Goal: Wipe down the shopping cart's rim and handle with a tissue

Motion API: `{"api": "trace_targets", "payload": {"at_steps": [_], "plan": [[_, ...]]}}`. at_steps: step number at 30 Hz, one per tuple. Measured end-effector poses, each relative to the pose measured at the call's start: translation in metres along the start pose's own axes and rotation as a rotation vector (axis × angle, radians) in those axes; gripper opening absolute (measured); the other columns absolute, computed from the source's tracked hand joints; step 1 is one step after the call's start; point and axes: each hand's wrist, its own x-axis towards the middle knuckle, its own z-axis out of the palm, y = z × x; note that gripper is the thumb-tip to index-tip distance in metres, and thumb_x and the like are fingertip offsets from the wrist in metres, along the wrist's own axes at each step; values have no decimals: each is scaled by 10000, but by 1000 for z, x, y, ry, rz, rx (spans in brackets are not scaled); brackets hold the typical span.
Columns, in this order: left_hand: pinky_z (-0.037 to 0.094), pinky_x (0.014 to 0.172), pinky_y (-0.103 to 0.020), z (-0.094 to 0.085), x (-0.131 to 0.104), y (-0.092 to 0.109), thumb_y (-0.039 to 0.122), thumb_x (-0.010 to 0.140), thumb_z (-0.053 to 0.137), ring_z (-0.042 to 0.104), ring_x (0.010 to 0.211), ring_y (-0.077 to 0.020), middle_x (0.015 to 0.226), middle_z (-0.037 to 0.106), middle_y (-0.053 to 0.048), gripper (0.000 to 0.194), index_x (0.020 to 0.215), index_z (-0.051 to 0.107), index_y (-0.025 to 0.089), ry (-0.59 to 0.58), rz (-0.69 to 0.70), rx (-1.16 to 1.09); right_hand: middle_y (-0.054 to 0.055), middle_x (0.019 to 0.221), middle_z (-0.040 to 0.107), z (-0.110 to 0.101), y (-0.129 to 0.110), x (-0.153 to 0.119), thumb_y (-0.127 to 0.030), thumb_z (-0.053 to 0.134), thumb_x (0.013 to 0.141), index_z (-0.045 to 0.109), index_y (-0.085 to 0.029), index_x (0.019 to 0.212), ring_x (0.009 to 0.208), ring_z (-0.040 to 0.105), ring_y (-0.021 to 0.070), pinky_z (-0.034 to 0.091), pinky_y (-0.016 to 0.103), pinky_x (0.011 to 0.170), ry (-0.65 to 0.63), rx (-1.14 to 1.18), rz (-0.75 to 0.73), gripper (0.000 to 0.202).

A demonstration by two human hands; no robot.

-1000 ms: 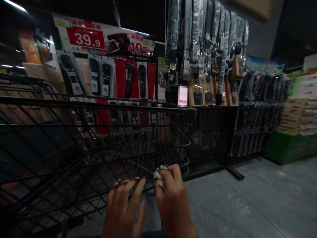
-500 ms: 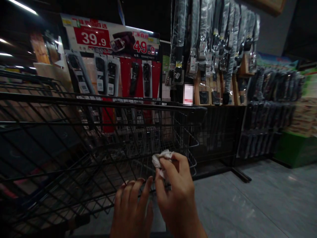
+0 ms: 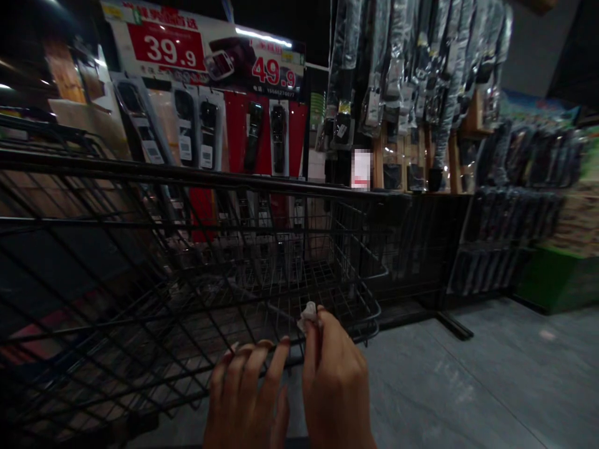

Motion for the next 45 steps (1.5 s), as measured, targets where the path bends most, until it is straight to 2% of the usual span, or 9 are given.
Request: {"api": "trace_targets", "payload": {"at_steps": [6, 10, 14, 19, 23, 27, 30, 38, 45], "plan": [[249, 1052, -422, -1, -3, -3, 270, 897, 432, 464, 1068, -244, 1124, 567, -55, 364, 1236, 552, 219, -44, 12, -15, 0, 552, 650, -7, -5, 9, -331, 363, 1000, 609, -158, 767, 415, 628, 132, 438, 223, 392, -65, 29, 56, 380], [245, 1050, -404, -2, -3, -6, 205, 849, 475, 467, 1066, -230, 1135, 569, -41, 411, 1255, 538, 228, -67, 25, -29, 22, 657, 715, -7, -3, 3, -342, 451, 969, 623, -145, 863, 487, 672, 116, 492, 176, 449, -13, 109, 122, 282], [238, 1053, -396, -4, -3, -8, 170, 819, 482, 464, 1063, -225, 1130, 567, -44, 446, 1259, 536, 215, -68, 38, -39, 2, 656, 713, -10, 2, -5, -316, 542, 918, 611, -176, 825, 521, 685, 104, 528, 142, 486, 1, 211, 220, 181], [231, 1057, -411, -7, -3, -3, 153, 771, 488, 454, 1065, -237, 1126, 551, -55, 489, 1255, 535, 207, -37, 33, -30, -9, 592, 695, -37, 0, 2, -310, 584, 879, 639, -195, 774, 457, 664, 120, 524, 164, 426, -14, 148, 191, 165], [238, 1057, -429, -5, -3, 3, 137, 717, 508, 455, 1067, -242, 1120, 542, -58, 527, 1237, 544, 214, -25, 13, 7, 24, 734, 743, -51, -10, 13, -292, 632, 861, 664, -193, 958, 539, 700, 143, 531, 175, 415, 59, 109, 254, 142], [253, 1041, -436, -4, -1, 4, 179, 733, 530, 464, 1048, -244, 1107, 544, -68, 474, 1206, 562, 205, 7, 9, 48, 53, 863, 751, -33, -23, 19, -192, 576, 898, 667, -166, 975, 718, 728, 147, 609, 210, 648, 74, 218, 31, 122], [261, 1035, -426, -5, 0, 1, 237, 802, 503, 465, 1044, -249, 1098, 555, -79, 392, 1184, 574, 188, 30, 42, 50, 74, 849, 732, -13, -28, 16, -161, 554, 906, 671, -129, 929, 756, 717, 141, 605, 205, 675, 125, 255, -72, 123], [251, 1061, -434, -5, -4, -1, 293, 892, 400, 468, 1091, -257, 1136, 578, -85, 377, 1217, 560, 188, -18, 35, -27, 3, 640, 609, -5, -22, -4, -166, 536, 897, 609, -151, 799, 530, 611, 95, 514, 182, 497, -36, 280, 61, 123], [259, 1058, -400, -2, -7, -3, 167, 821, 463, 486, 1077, -217, 1096, 602, -47, 422, 1227, 550, 247, -16, 4, -34, -9, 649, 670, -10, -24, -2, -186, 504, 899, 567, -182, 859, 515, 655, 114, 519, 185, 493, -92, 216, 145, 75]]}}
